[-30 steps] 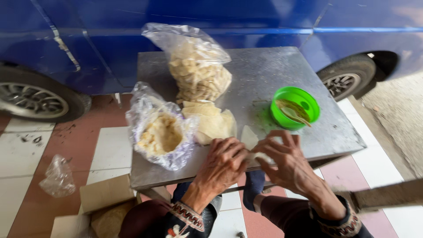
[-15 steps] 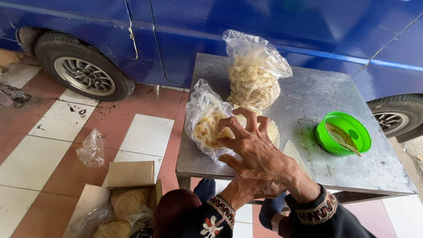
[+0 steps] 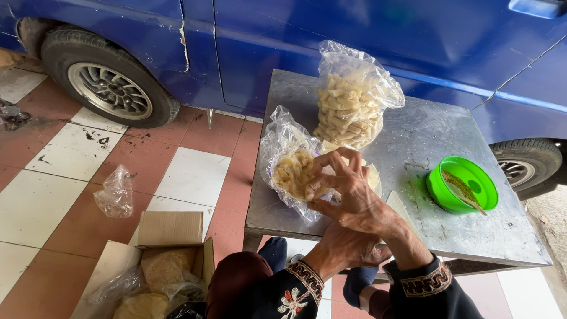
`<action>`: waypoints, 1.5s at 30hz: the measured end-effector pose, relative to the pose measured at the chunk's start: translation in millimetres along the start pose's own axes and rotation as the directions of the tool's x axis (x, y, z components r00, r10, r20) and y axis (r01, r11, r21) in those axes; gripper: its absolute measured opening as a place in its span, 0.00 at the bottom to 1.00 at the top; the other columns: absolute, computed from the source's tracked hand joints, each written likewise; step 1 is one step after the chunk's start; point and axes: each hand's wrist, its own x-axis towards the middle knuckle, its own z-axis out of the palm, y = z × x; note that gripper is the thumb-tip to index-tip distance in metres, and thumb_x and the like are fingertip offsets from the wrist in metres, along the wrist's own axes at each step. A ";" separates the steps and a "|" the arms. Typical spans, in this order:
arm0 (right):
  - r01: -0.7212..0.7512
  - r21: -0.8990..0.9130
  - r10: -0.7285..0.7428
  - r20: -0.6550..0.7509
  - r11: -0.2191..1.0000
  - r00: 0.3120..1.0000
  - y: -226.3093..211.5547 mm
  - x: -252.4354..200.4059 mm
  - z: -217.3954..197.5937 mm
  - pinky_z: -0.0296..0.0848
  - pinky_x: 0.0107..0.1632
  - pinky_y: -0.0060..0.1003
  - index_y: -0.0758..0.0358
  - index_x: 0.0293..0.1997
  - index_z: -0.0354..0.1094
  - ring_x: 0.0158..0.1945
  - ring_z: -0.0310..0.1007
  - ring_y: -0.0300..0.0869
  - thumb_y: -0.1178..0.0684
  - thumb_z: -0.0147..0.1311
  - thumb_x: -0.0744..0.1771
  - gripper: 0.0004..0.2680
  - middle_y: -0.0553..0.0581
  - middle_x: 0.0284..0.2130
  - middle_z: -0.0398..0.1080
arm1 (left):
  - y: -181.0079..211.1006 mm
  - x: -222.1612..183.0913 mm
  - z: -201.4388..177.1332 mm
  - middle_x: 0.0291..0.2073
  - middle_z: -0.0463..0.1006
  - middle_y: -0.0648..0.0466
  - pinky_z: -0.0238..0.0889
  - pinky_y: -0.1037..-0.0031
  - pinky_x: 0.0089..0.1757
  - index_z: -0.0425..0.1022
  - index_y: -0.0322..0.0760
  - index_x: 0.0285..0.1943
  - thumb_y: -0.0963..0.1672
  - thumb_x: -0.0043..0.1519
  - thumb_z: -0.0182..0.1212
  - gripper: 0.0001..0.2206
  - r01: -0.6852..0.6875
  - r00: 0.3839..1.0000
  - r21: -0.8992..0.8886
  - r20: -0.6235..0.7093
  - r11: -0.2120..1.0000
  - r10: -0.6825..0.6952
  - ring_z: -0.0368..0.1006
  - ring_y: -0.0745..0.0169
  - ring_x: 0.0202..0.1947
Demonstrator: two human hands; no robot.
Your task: The person places a square of dough on a metal surface, adds a small amount of filling from a bowl using a wooden spoon, and folds the dough repeatedly to form a triangular pastry.
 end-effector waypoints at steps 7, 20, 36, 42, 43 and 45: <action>-0.038 -0.168 0.012 -0.153 0.985 0.988 44.2 -65.8 -31.3 0.48 0.69 0.60 0.49 0.41 0.77 0.65 0.54 0.49 0.52 0.66 0.58 0.10 0.49 0.53 0.66 | 2.8 3.1 -20.1 0.55 0.77 0.46 0.51 0.46 0.60 0.78 0.38 0.52 0.57 0.64 0.51 0.23 -0.055 0.998 0.068 0.017 0.996 0.054 0.67 0.50 0.61; -0.300 -0.643 0.164 -0.265 0.704 0.950 95.8 -134.5 -31.7 0.46 0.58 0.64 0.42 0.48 0.78 0.64 0.47 0.54 0.57 0.61 0.59 0.15 0.48 0.54 0.64 | 19.0 4.1 -48.3 0.51 0.78 0.52 0.46 0.51 0.60 0.80 0.35 0.48 0.51 0.55 0.67 0.20 -0.065 0.996 0.044 -0.054 0.997 0.068 0.67 0.56 0.57; -0.256 -0.700 0.154 -0.207 0.667 0.966 91.3 -133.5 -28.7 0.47 0.55 0.63 0.43 0.50 0.76 0.63 0.53 0.50 0.65 0.58 0.58 0.20 0.48 0.51 0.67 | 20.2 4.9 -49.4 0.49 0.78 0.51 0.47 0.51 0.58 0.81 0.34 0.46 0.52 0.54 0.67 0.20 -0.089 0.993 0.062 -0.070 0.994 0.094 0.67 0.56 0.56; -0.207 -0.619 0.106 -0.197 0.757 0.975 94.0 -125.3 -33.2 0.47 0.53 0.64 0.42 0.52 0.76 0.61 0.53 0.52 0.63 0.57 0.60 0.19 0.51 0.49 0.68 | 18.9 5.8 -48.3 0.48 0.78 0.52 0.47 0.52 0.59 0.81 0.34 0.46 0.53 0.55 0.67 0.21 -0.078 0.996 0.055 -0.033 0.995 0.080 0.67 0.57 0.56; -0.201 -0.692 0.108 -0.176 0.693 0.978 93.0 -125.9 -32.1 0.47 0.54 0.63 0.41 0.53 0.76 0.62 0.53 0.51 0.64 0.58 0.59 0.21 0.50 0.50 0.68 | 18.9 5.7 -48.1 0.48 0.78 0.52 0.47 0.51 0.59 0.81 0.34 0.46 0.53 0.55 0.67 0.21 -0.083 0.995 0.061 -0.044 0.995 0.086 0.67 0.56 0.56; -0.179 -0.818 0.117 -0.137 0.547 0.984 89.3 -129.6 -27.8 0.47 0.57 0.61 0.38 0.54 0.76 0.63 0.53 0.49 0.66 0.58 0.57 0.24 0.48 0.52 0.69 | 18.7 5.2 -48.6 0.49 0.78 0.51 0.46 0.51 0.59 0.81 0.33 0.47 0.53 0.54 0.67 0.22 -0.094 0.993 0.075 -0.063 0.993 0.099 0.67 0.56 0.57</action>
